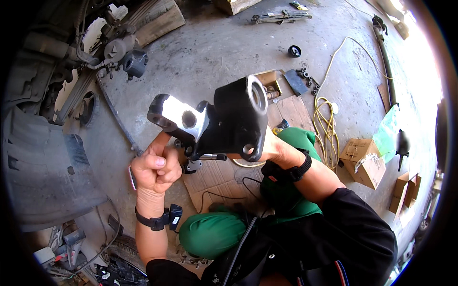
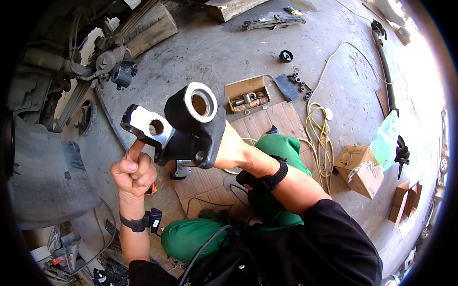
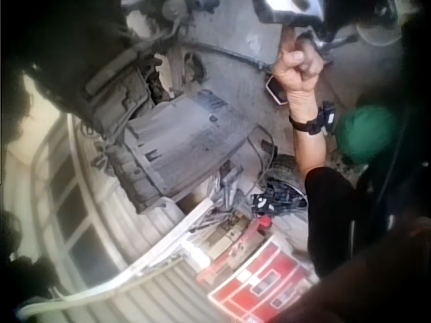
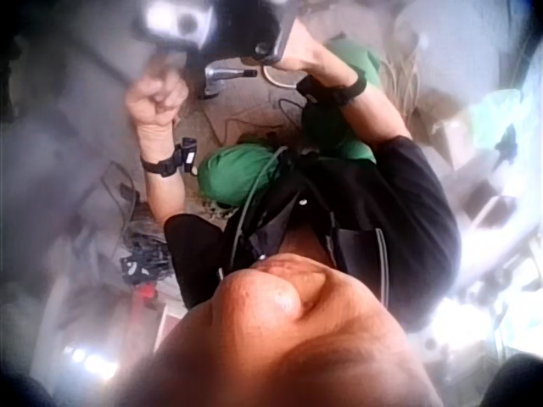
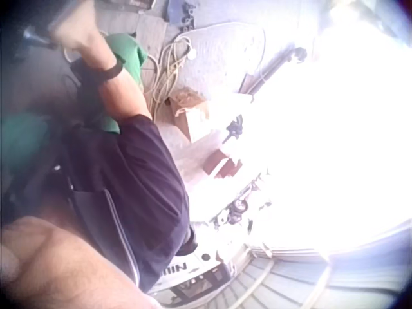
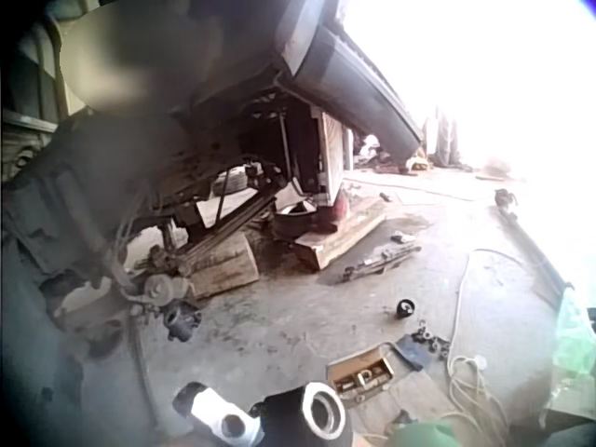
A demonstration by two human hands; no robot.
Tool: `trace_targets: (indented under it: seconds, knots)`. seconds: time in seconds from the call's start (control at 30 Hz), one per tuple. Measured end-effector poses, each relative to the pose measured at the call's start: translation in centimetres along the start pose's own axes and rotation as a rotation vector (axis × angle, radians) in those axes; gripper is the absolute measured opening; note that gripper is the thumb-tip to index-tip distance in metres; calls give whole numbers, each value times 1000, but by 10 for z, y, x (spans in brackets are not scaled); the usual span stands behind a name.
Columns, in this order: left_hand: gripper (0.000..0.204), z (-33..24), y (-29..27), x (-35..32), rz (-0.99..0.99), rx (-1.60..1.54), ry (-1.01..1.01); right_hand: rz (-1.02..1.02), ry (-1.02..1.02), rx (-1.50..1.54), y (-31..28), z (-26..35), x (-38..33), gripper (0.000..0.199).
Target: The person inserts a kingpin into a metal steering knuckle component by hand, then places washers and a nut onto the end of the pin.
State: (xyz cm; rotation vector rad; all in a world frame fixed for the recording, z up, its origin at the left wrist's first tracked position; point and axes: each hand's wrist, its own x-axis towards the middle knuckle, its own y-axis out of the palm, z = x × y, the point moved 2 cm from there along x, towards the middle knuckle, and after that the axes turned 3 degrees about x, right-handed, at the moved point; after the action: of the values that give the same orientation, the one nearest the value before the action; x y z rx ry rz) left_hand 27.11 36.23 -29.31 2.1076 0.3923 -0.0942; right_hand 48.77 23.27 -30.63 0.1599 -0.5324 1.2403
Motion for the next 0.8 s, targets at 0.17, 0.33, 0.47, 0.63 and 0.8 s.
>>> trace_targets:
  seconds: [0.17, 0.33, 0.47, 0.63, 0.8]
  knots:
    - [71, -12, 7, -10, -479, 336, 202, 70, 30, -129, 0, 7, 0, 35]
    - [62, 3, 52, -24, -458, 1686, 690, 54, 278, -20, 1, 2, -2, 35]
    - [79, 4, 68, 7, -434, 2472, 709, 32, 234, 30, 6, 1, 1, 39]
    - [87, 2, 59, 14, -453, 2628, 603, 5, 184, -31, 7, -3, -2, 40]
    - [79, 7, 54, 12, -342, 1986, 479, -35, 316, 43, 7, 0, -2, 33]
